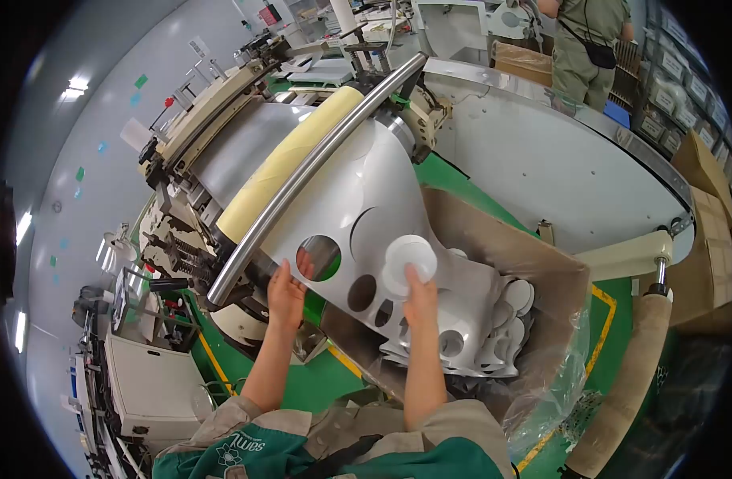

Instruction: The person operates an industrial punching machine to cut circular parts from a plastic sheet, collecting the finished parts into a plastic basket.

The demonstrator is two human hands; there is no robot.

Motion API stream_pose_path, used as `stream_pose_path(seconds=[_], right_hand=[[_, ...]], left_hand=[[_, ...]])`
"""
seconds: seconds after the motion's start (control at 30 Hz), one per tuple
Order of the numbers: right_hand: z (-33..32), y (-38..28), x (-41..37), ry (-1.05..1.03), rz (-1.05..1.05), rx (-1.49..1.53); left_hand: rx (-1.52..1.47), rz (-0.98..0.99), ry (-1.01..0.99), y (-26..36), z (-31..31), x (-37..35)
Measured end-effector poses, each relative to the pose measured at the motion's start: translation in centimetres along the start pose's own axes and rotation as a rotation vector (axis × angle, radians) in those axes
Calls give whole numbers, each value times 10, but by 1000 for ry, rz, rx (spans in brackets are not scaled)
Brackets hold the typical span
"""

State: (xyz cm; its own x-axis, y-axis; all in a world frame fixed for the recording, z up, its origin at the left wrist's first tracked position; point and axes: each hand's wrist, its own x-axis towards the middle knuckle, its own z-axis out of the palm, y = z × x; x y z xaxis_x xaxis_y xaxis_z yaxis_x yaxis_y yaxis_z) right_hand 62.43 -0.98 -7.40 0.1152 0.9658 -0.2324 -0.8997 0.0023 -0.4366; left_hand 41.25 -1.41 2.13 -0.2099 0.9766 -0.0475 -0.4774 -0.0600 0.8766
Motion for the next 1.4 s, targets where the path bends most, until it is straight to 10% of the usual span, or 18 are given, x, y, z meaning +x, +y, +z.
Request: stream_pose_path(seconds=[0.37, 0.6, 0.8, 1.23, 1.4], right_hand=[[99, -8, 5, -542, -152, -1023], [69, 13, 13, -453, 106, -602], [-19, -11, 17, 5, -73, 37], [97, 10, 3, -465, -258, -919], [89, 10, 7, -487, -47, -758]], left_hand=[[-13, -142, -28, -22, -1, -13], [31, -150, -101, -26, 3, -19], [-4, -21, 35, -4, 3, -6], [-44, -115, -15, -15, 9, -14], [-60, -139, -24, -21, 6, -22]])
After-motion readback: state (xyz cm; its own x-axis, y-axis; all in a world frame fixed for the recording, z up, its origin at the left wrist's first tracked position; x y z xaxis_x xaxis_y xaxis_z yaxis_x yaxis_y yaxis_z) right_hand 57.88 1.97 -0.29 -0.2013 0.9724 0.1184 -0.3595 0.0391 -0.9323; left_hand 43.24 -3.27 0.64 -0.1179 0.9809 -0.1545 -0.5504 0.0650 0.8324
